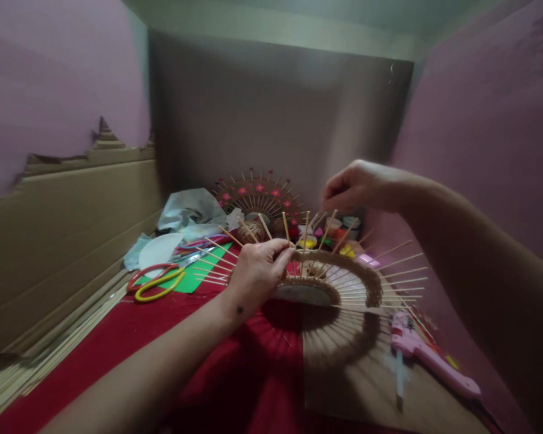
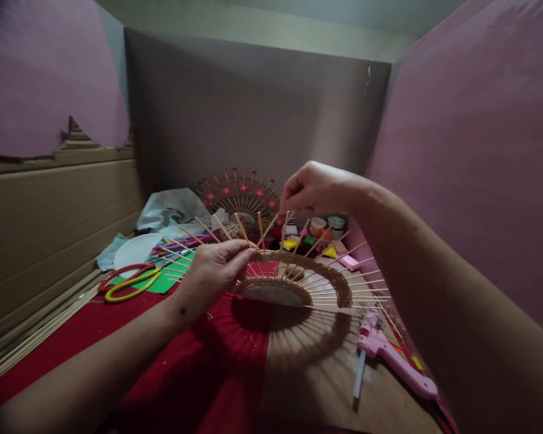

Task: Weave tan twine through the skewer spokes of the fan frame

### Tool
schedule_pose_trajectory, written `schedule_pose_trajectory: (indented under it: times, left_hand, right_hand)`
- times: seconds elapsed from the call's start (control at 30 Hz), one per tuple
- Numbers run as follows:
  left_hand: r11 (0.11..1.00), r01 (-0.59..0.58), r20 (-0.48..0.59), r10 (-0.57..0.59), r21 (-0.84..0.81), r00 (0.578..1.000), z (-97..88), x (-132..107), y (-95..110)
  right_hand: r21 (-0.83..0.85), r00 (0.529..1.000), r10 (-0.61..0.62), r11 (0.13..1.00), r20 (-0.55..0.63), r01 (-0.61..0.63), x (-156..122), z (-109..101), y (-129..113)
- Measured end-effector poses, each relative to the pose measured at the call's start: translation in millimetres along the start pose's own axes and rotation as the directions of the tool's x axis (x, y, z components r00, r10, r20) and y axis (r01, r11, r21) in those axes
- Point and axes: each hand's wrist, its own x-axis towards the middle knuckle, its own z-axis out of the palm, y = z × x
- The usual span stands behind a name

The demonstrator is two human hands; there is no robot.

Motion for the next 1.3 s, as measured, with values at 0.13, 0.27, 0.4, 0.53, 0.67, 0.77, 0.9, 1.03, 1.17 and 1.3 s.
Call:
schedule_pose_trajectory:
  times: [0.13,0.27,0.4,0.53,0.67,0.77,0.9,1.03,1.17,1.3]
  left_hand:
    - [1.000,-0.004,-0.020,0.003,-0.029,1.000,1.7,-0.9,-0.2]
    - [0.999,0.017,0.002,-0.016,-0.045,1.000,1.5,-1.3,-0.7]
    - [0.999,0.016,-0.004,-0.016,-0.042,1.000,0.8,-2.6,-2.0]
    - [0.998,0.013,-0.010,-0.013,-0.065,1.000,0.2,-3.5,-3.6]
    - [0.996,0.018,-0.011,-0.019,-0.085,1.000,0.1,-4.2,-5.7]
    - [0.996,0.027,-0.024,-0.030,-0.089,0.999,0.3,-4.6,-7.6]
    - [0.992,0.042,-0.027,-0.046,-0.116,0.999,0.9,-4.4,-10.1]
    - [0.988,0.045,-0.022,-0.048,-0.145,0.999,2.0,-3.5,-12.4]
    - [0.986,0.048,-0.016,-0.051,-0.159,0.999,4.6,-0.8,-13.9]
    - [0.989,0.032,-0.020,-0.035,-0.146,0.999,7.8,-0.3,-13.9]
  right_hand:
    - [-0.023,0.984,-0.126,0.992,-0.128,0.124,1.8,4.8,-28.2]
    - [-0.080,0.965,-0.241,0.969,-0.103,0.233,-10.4,9.1,-57.1]
    - [-0.128,0.977,-0.209,0.971,-0.051,0.201,-21.4,1.7,-55.1]
    - [-0.055,0.994,-0.105,0.993,-0.015,0.104,-15.4,-6.0,-31.6]
    - [0.041,0.998,-0.046,0.998,0.033,0.045,-5.3,-3.8,-11.7]
    - [0.051,0.993,0.004,0.999,0.118,-0.010,-3.4,0.3,-0.9]
    - [0.050,0.963,0.089,0.993,0.254,-0.104,-10.6,3.8,10.4]
    - [0.234,0.938,0.069,0.960,0.339,-0.155,-21.7,5.2,20.1]
    - [0.319,0.914,0.021,0.934,0.406,-0.163,-26.2,9.9,32.0]
    - [0.325,0.889,0.030,0.925,0.457,-0.198,-25.8,18.6,43.1]
